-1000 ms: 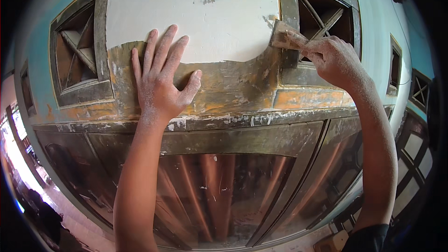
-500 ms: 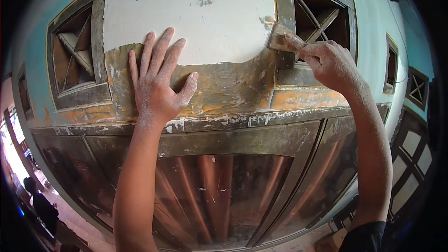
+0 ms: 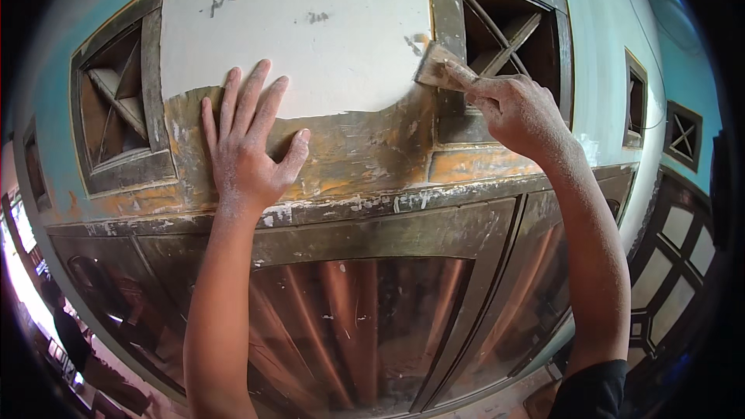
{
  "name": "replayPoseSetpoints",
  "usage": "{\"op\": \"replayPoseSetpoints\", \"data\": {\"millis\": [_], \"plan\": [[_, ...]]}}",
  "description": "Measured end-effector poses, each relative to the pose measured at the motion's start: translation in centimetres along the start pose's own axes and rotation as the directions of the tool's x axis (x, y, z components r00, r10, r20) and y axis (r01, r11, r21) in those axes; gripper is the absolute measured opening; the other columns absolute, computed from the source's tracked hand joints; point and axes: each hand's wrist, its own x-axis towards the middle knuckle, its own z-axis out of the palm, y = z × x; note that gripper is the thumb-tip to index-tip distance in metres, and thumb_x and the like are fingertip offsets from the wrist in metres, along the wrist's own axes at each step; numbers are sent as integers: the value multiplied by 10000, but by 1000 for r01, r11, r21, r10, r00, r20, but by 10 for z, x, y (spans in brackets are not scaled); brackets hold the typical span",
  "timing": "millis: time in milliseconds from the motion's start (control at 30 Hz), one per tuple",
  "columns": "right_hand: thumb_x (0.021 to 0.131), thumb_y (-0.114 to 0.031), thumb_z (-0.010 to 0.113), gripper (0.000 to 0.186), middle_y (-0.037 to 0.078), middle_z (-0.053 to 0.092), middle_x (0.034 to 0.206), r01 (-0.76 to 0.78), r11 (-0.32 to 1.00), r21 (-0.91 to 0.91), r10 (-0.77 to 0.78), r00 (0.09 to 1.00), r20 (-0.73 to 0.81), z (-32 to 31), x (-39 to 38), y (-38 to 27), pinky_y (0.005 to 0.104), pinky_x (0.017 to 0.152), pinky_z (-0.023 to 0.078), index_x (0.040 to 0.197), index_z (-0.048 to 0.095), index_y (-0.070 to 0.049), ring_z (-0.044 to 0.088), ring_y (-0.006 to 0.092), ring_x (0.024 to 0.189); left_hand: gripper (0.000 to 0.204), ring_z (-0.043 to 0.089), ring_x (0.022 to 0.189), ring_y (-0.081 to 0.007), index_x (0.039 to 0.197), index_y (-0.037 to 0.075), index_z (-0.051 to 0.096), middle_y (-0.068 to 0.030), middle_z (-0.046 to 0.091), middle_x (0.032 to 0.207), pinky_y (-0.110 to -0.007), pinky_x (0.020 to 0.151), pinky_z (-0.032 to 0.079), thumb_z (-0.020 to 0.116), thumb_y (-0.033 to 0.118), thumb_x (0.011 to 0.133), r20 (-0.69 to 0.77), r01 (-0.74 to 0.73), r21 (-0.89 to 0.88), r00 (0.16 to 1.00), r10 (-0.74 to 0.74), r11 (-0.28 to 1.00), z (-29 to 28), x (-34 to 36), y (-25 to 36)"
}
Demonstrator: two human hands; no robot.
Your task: The person scrapes and smooths plaster on a wall using a putty knife.
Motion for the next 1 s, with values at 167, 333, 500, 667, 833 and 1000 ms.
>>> {"op": "replayPoseSetpoints", "data": {"millis": [167, 333, 500, 667, 833, 1000], "plan": [[1032, -228, 591, 249, 102, 798, 977, 22, 1000, 14, -22, 1000, -10, -3, 1, -2, 476, 844, 598, 1167, 798, -194, 764, 314, 934, 661, 312, 1589, -341, 1491, 202, 603, -21, 429, 1683, -676, 1264, 152, 736, 384, 870, -4, 2, 9, 1000, -2, 1000, 0, 2, 2], [1026, -222, 596, 240, 95, 800, 988, 70, 997, 38, -70, 997, -11, -6, 4, -1, 472, 847, 599, 1144, 801, -185, 764, 318, 930, 655, 310, 1591, -337, 1493, 204, 602, -17, 431, 1681, -671, 1267, 152, 734, 384, 876, 8, 11, 7, 1000, -11, 1000, -3, 1, 0], [996, -192, 627, 219, 100, 802, 968, 87, 996, 24, -85, 995, -59, -3, 10, 6, 460, 820, 606, 1109, 812, -162, 768, 319, 907, 651, 319, 1588, -336, 1484, 203, 610, -18, 441, 1674, -664, 1271, 153, 737, 380, 870, -4, 3, 15, 1000, -2, 1000, -3, 2, 0], [978, -161, 637, 208, 115, 798, 934, 98, 995, 0, -97, 990, -97, -7, 10, 9, 456, 799, 606, 1066, 823, -141, 769, 326, 878, 649, 324, 1586, -332, 1483, 204, 611, -17, 445, 1671, -662, 1272, 155, 736, 375, 869, -17, 2, -3, 1000, -2, 1000, -1, 3, 1], [980, -160, 647, 200, 124, 800, 940, 104, 994, 26, -102, 991, -82, -4, 8, 10, 443, 785, 609, 1062, 825, -124, 771, 323, 854, 650, 323, 1586, -330, 1483, 204, 611, -17, 445, 1671, -660, 1273, 156, 738, 372, 867, -10, 9, 17, 1000, -9, 1000, -3, 1, -1], [983, -174, 654, 207, 109, 803, 957, 78, 995, 56, -73, 994, -85, -6, 13, 6, 439, 783, 608, 1097, 823, -137, 770, 322, 852, 656, 320, 1587, -329, 1484, 198, 609, -18, 442, 1673, -663, 1272, 154, 737, 379, 866, -5, 8, 7, 1000, -8, 1000, -2, 2, 1]]}}
